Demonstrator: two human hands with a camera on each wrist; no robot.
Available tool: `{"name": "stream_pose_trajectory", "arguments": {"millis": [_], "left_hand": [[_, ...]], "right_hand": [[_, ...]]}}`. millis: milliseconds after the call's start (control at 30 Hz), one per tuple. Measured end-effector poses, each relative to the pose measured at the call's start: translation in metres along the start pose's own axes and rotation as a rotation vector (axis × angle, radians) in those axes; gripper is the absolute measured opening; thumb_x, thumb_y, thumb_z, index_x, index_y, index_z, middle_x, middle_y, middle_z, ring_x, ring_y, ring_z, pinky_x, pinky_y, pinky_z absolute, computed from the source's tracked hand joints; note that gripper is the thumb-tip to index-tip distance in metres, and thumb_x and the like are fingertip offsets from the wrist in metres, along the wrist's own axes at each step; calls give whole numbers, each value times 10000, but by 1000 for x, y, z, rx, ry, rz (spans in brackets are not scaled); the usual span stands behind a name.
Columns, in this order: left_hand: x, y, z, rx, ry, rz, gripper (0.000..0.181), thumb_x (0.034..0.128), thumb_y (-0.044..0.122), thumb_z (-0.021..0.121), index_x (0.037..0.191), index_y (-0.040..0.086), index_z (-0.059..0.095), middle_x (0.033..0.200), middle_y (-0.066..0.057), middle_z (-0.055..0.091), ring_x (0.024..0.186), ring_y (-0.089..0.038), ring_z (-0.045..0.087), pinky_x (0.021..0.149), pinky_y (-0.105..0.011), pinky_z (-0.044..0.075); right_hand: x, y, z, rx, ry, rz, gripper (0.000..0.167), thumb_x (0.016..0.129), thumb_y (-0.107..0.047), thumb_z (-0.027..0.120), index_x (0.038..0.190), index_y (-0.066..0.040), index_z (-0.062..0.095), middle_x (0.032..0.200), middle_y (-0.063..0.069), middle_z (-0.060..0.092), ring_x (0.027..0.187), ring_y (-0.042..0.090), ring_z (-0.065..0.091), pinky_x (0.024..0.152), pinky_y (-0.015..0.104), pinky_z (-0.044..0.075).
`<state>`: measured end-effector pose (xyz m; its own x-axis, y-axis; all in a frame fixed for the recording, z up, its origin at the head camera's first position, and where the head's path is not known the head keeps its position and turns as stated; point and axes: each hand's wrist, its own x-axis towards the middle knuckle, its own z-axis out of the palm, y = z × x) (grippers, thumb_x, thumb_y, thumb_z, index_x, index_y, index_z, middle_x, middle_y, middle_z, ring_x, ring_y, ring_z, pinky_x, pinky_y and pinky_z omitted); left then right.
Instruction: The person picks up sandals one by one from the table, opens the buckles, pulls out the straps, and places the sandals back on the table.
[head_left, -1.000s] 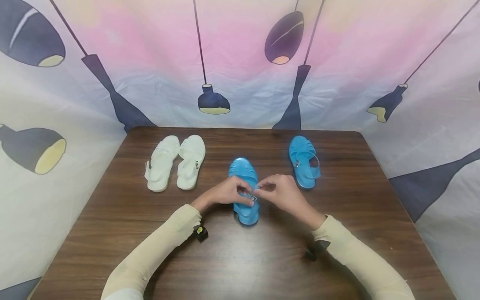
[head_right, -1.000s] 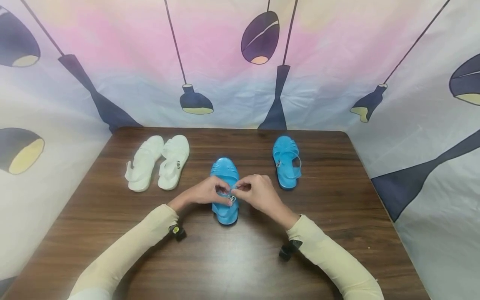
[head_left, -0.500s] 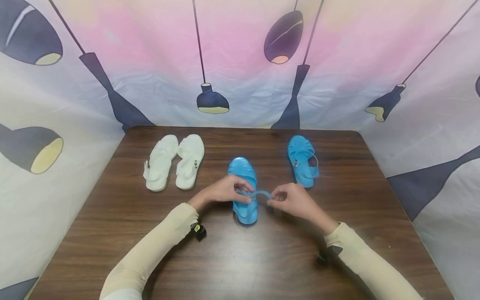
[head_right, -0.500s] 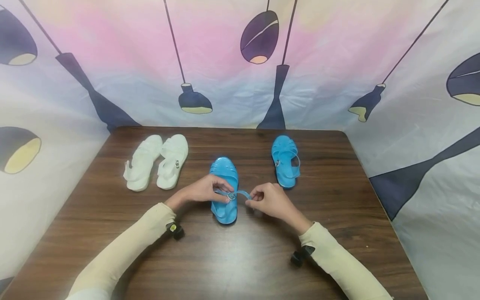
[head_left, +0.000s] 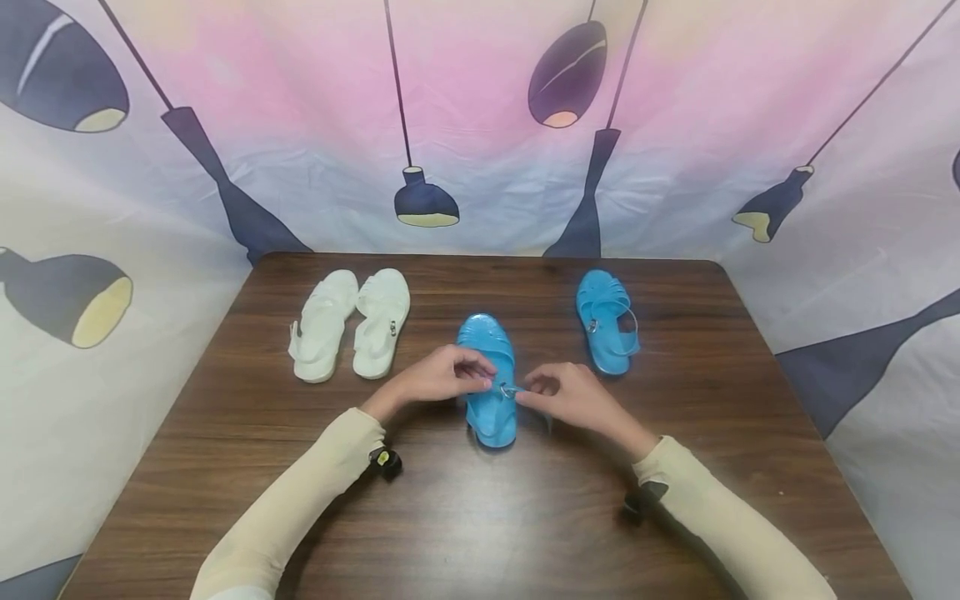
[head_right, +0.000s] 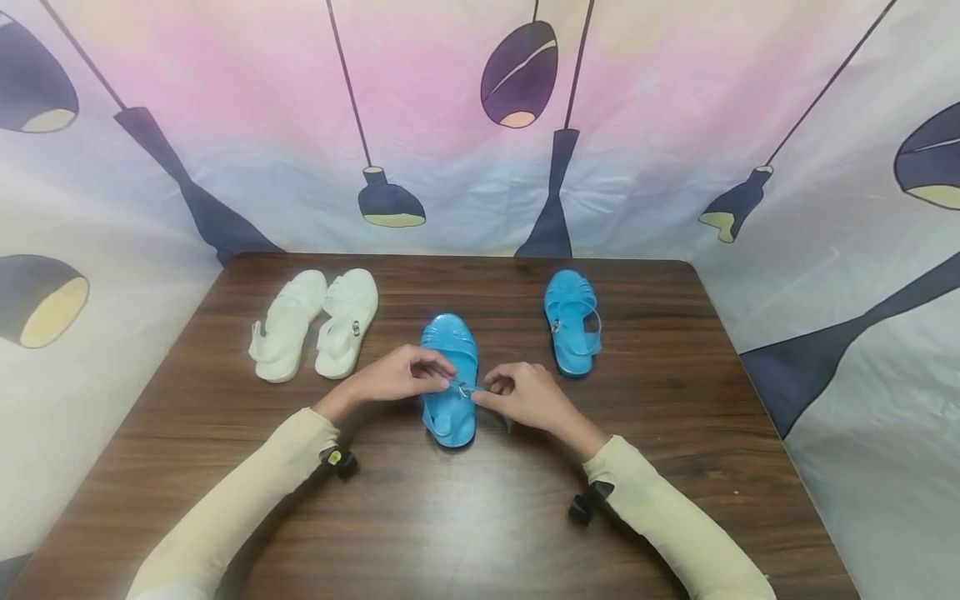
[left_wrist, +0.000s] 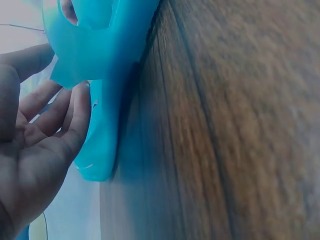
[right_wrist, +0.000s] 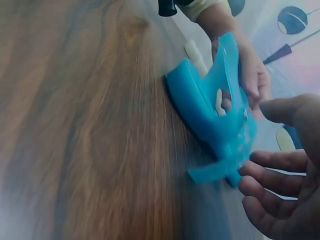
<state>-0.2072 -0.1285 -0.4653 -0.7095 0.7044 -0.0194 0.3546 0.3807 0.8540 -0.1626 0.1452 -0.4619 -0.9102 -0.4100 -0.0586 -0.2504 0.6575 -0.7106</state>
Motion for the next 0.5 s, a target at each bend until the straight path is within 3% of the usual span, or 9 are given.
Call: {"name": "stream_pose_trajectory", "arguments": {"millis": [200, 500], "left_hand": [[-3, -1, 0, 79, 1, 9, 254, 986, 264, 700, 1178, 102, 734, 1046, 19, 738, 960, -116, 678, 861, -295, 575], [-1, 0, 4, 103, -13, 30, 221, 995, 274, 693, 1153, 129, 747, 990, 68, 738, 893, -88, 668, 794, -280, 575]], "right_hand": [[14, -11, 15, 13, 37, 14, 465, 869, -547, 768, 1100, -143, 774, 935, -65, 741, 807, 81, 667, 718, 291, 585], [20, -19, 23, 53, 87, -12, 270, 845, -372, 847, 982, -147, 787, 875, -62, 734, 771, 95, 662, 673, 278, 585]]}}
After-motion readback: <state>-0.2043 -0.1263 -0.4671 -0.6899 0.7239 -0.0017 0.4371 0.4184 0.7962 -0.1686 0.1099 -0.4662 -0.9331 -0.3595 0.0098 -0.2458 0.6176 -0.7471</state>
